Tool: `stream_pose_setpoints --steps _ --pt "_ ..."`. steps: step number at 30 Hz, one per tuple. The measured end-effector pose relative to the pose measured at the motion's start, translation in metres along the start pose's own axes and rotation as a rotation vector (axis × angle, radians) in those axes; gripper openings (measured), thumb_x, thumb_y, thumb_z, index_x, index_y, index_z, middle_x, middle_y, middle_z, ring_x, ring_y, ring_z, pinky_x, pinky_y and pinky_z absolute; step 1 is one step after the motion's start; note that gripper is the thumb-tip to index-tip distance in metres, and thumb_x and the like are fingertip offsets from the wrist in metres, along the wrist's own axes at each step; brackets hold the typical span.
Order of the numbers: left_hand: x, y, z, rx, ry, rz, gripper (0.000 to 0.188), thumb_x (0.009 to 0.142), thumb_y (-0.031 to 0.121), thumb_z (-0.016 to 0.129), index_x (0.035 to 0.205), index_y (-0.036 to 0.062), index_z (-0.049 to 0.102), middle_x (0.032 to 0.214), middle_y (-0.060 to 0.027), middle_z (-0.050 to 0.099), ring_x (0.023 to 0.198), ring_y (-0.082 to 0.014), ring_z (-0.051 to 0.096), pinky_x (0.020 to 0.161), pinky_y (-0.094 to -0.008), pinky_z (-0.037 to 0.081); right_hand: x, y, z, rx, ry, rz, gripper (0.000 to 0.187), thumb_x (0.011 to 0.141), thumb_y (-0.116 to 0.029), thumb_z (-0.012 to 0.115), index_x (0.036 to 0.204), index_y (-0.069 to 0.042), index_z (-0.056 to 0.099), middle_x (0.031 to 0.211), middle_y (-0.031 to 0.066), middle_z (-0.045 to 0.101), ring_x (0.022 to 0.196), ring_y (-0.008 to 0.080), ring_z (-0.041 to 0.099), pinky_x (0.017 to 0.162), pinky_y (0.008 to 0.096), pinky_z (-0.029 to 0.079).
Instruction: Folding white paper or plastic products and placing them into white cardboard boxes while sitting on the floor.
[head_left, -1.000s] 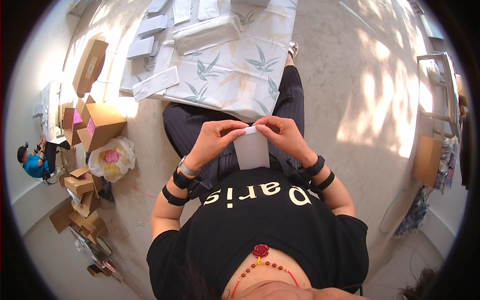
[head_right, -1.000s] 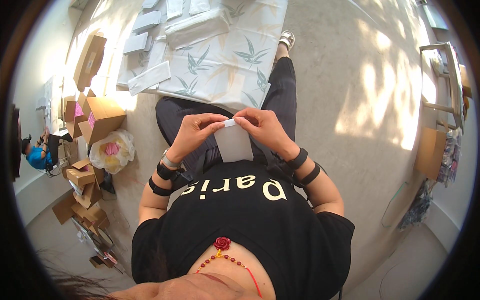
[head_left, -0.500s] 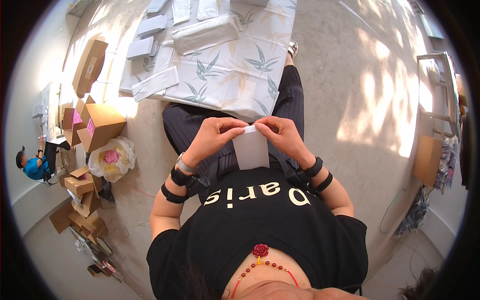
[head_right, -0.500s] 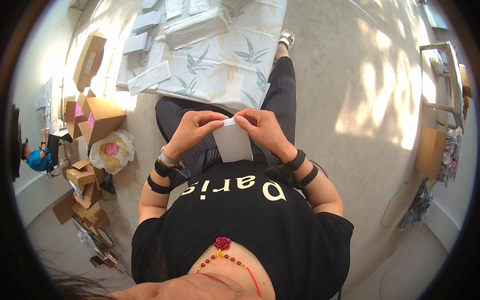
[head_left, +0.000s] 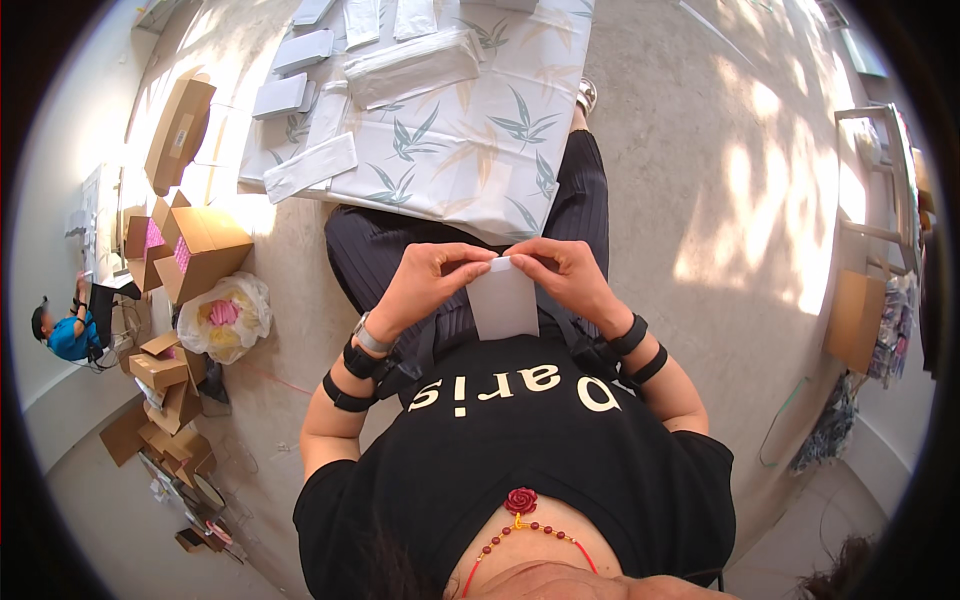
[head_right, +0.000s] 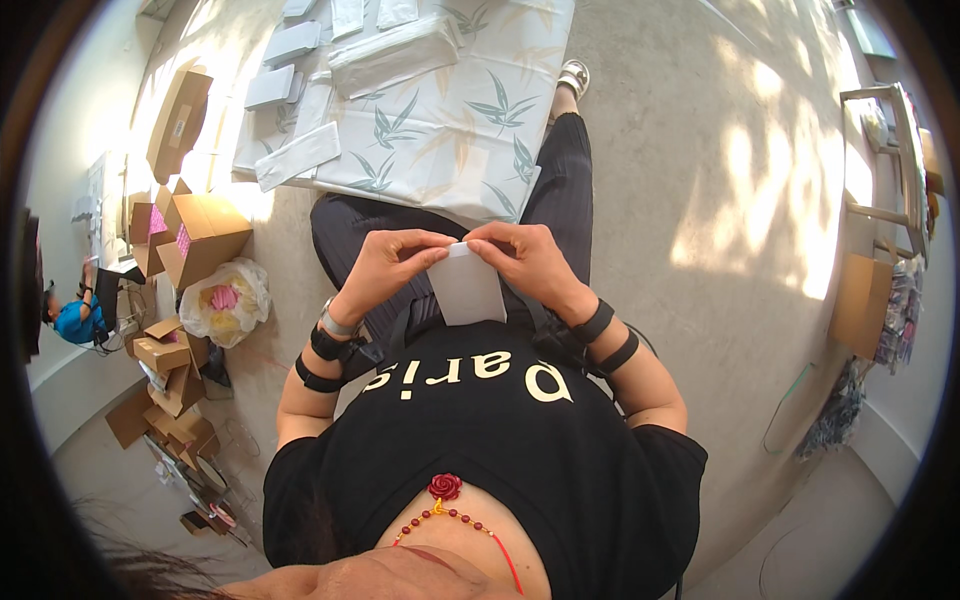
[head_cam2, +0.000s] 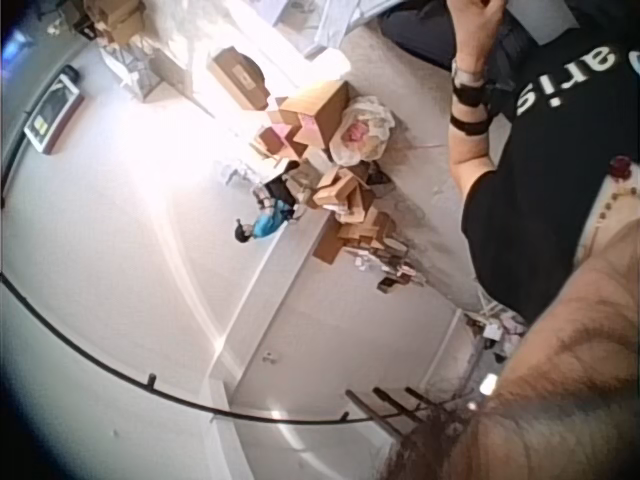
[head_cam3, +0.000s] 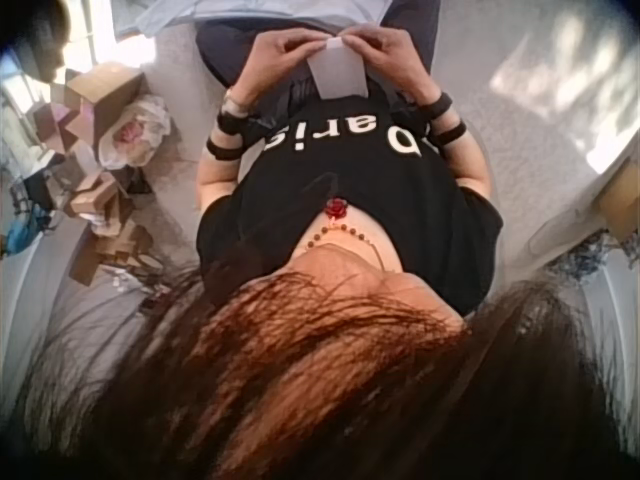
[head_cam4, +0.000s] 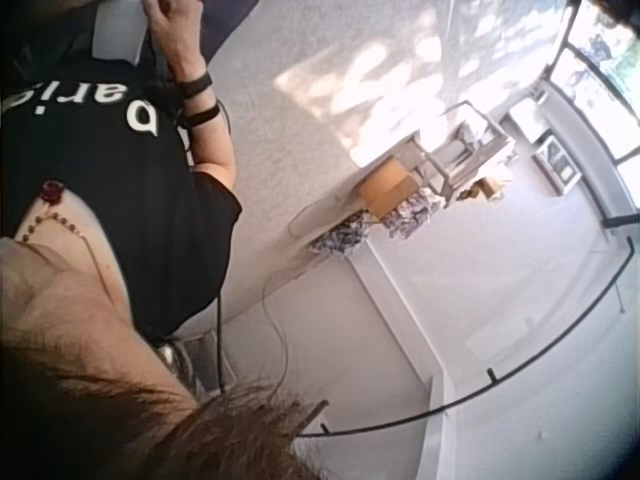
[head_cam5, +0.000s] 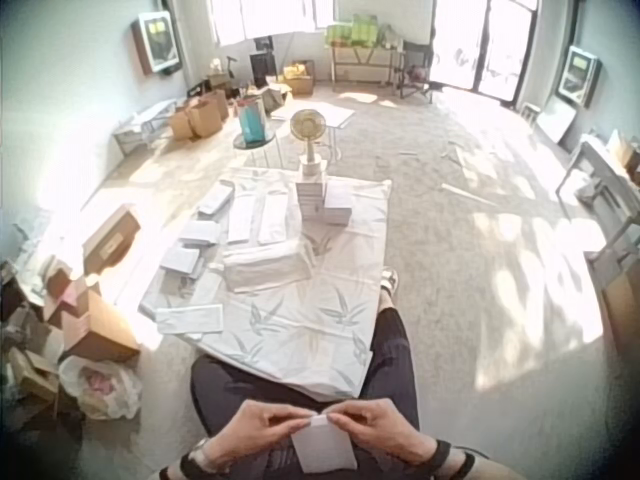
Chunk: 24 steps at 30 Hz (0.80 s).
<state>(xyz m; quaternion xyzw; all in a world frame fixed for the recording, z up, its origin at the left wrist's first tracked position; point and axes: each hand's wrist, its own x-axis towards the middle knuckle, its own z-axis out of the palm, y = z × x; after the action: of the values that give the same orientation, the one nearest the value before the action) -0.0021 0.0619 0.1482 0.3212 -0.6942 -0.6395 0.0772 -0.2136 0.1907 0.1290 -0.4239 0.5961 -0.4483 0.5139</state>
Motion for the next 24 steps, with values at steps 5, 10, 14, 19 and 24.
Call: stream_pose_setpoints --steps 5,10,14,19,24 --pt "-0.012 -0.006 0.005 0.061 0.030 0.094 0.024 0.100 0.008 0.069 0.122 0.0003 0.075 0.111 -0.0105 0.080 0.099 -0.0109 0.073 0.085 -0.0244 0.057 -0.001 0.007 -0.003 -0.139 0.021 -0.175 0.019 0.099 -0.015 0.072 0.110 -0.001 0.077 0.094 0.0134 0.078 0.081 0.0174 0.073 0.075 0.0282 0.057" --pt "-0.016 -0.013 0.012 0.068 0.092 0.213 0.026 0.099 0.009 0.070 0.123 0.0025 0.074 0.114 -0.0147 0.078 0.101 -0.0209 0.077 0.087 -0.0280 0.060 -0.002 0.011 -0.002 -0.208 0.031 -0.278 0.019 0.097 -0.015 0.073 0.111 -0.003 0.077 0.098 0.0138 0.078 0.084 0.0249 0.075 0.075 0.0313 0.058" --pt "-0.016 -0.019 0.016 0.247 0.113 0.336 0.029 0.099 0.006 0.068 0.127 0.0022 0.072 0.122 -0.0153 0.075 0.109 -0.0263 0.075 0.093 -0.0315 0.059 0.000 0.015 -0.003 -0.299 0.025 -0.369 0.019 0.097 -0.013 0.073 0.113 -0.003 0.076 0.100 0.0135 0.078 0.089 0.0279 0.076 0.077 0.0334 0.060" --pt "-0.017 -0.017 0.018 0.288 0.096 0.400 0.032 0.099 0.003 0.066 0.130 0.0023 0.070 0.127 -0.0158 0.073 0.115 -0.0293 0.073 0.098 -0.0342 0.058 0.000 0.017 -0.005 -0.330 0.009 -0.414 0.020 0.096 -0.012 0.073 0.113 -0.003 0.076 0.103 0.0126 0.078 0.093 0.0284 0.076 0.080 0.0337 0.061" --pt "-0.018 -0.019 0.016 0.212 0.044 0.302 0.031 0.098 0.002 0.066 0.129 0.0014 0.070 0.127 -0.0157 0.074 0.115 -0.0270 0.073 0.098 -0.0328 0.058 0.001 0.015 -0.008 -0.298 -0.042 -0.389 0.019 0.097 -0.012 0.072 0.114 -0.004 0.076 0.104 0.0127 0.078 0.093 0.0285 0.076 0.081 0.0337 0.060"
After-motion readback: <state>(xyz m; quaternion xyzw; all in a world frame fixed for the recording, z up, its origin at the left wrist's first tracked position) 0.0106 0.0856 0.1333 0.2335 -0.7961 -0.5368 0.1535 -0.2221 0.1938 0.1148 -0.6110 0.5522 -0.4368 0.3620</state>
